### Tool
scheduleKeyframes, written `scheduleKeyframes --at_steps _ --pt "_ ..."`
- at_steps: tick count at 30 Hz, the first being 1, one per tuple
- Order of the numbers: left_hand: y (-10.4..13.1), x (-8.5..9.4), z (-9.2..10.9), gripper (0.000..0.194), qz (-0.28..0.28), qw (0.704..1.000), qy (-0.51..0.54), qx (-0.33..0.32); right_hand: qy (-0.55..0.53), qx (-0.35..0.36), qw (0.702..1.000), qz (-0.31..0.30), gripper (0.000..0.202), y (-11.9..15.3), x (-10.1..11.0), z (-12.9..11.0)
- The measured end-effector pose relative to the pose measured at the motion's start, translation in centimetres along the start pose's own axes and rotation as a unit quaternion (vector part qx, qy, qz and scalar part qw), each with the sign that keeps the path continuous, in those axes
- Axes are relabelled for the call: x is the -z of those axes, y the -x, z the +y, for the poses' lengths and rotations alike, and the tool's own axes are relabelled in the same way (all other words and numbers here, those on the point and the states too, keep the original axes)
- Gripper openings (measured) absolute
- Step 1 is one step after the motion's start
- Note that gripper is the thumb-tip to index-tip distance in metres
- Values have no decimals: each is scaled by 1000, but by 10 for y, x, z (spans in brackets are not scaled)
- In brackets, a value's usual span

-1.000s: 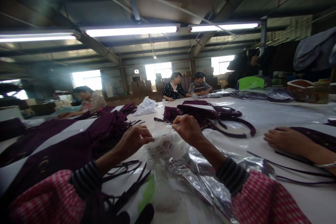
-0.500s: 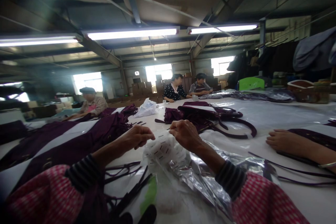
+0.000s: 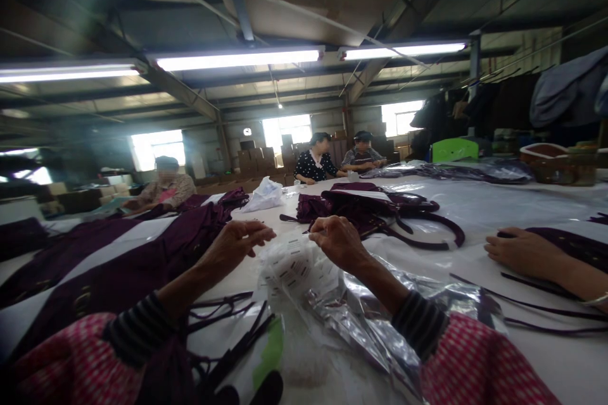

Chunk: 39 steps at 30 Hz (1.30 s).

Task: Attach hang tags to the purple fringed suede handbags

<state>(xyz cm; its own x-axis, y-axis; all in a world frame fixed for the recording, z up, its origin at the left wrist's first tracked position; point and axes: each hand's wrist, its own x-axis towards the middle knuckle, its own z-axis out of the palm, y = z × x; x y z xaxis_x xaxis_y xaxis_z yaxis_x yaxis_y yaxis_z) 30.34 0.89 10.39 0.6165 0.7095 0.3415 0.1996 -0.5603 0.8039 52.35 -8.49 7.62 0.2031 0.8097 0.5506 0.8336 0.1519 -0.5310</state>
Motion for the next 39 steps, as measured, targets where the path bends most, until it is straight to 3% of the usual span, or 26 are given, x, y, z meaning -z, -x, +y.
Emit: scheduleKeyframes --at_steps 6,9,13,19,25,34,39 --pt "11 -29 2 36 10 996 79 33 -29 0 1000 -5 15 1 -3 -8" --pt "10 -38 -2 34 53 993 95 50 -26 -11 1000 1 14 2 -2 -9" --pt "7 -36 -7 29 90 989 97 73 -36 -18 999 13 15 1 -2 -6" --pt "6 -36 -6 29 35 987 129 93 -64 -13 998 12 17 0 -7 -3" --pt "1 -38 -2 27 21 984 139 108 -86 -13 996 8 18 3 -8 -2" --pt "-1 -38 -3 33 3 986 140 88 -130 -5 991 -1 17 10 -15 2" --pt "-13 -27 7 23 21 998 62 25 -94 16 995 -8 14 13 -15 6"
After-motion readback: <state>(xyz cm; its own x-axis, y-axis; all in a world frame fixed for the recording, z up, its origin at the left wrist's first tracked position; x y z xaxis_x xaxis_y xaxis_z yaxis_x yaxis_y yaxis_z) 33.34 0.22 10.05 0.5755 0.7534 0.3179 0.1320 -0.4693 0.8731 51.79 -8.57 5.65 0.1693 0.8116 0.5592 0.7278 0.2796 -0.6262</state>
